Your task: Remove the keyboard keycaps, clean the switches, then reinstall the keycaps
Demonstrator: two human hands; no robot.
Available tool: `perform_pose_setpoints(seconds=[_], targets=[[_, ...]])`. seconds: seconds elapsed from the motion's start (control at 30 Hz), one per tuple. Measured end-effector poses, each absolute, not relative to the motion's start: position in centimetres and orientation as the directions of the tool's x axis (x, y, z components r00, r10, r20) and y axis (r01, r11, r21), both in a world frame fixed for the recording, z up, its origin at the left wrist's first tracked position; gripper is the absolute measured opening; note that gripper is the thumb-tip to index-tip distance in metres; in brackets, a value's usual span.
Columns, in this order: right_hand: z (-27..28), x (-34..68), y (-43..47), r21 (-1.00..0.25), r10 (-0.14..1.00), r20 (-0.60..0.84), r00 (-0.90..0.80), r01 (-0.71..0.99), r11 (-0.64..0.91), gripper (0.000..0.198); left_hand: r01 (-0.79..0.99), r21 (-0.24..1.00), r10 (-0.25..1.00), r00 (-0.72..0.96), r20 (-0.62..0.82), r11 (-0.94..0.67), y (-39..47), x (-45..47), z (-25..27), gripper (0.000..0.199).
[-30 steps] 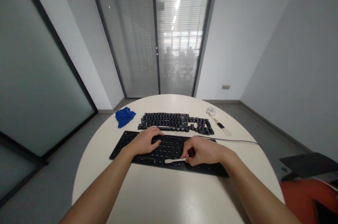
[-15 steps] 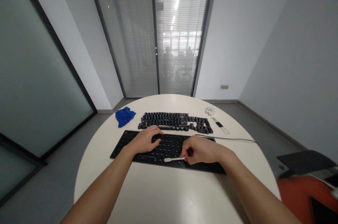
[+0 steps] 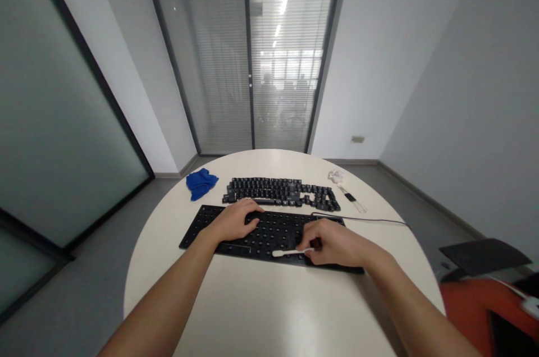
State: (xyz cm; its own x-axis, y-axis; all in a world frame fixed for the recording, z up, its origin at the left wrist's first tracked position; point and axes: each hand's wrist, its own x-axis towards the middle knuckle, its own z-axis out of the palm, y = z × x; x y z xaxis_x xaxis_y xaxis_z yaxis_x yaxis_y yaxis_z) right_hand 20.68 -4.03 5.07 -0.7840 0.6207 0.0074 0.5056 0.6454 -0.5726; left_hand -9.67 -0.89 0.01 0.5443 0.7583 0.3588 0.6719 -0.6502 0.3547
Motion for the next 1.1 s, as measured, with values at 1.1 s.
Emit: perform_pose_setpoints(seconds=[1.1], targets=[[3.5,23.4,-1.9,-0.583,0.752,0.086,-0.654,0.579,0.571,0.023,0.669,0.355,0.756,0.542,0.367,-0.652,-0.8,-9.4,-0.1,0.027]])
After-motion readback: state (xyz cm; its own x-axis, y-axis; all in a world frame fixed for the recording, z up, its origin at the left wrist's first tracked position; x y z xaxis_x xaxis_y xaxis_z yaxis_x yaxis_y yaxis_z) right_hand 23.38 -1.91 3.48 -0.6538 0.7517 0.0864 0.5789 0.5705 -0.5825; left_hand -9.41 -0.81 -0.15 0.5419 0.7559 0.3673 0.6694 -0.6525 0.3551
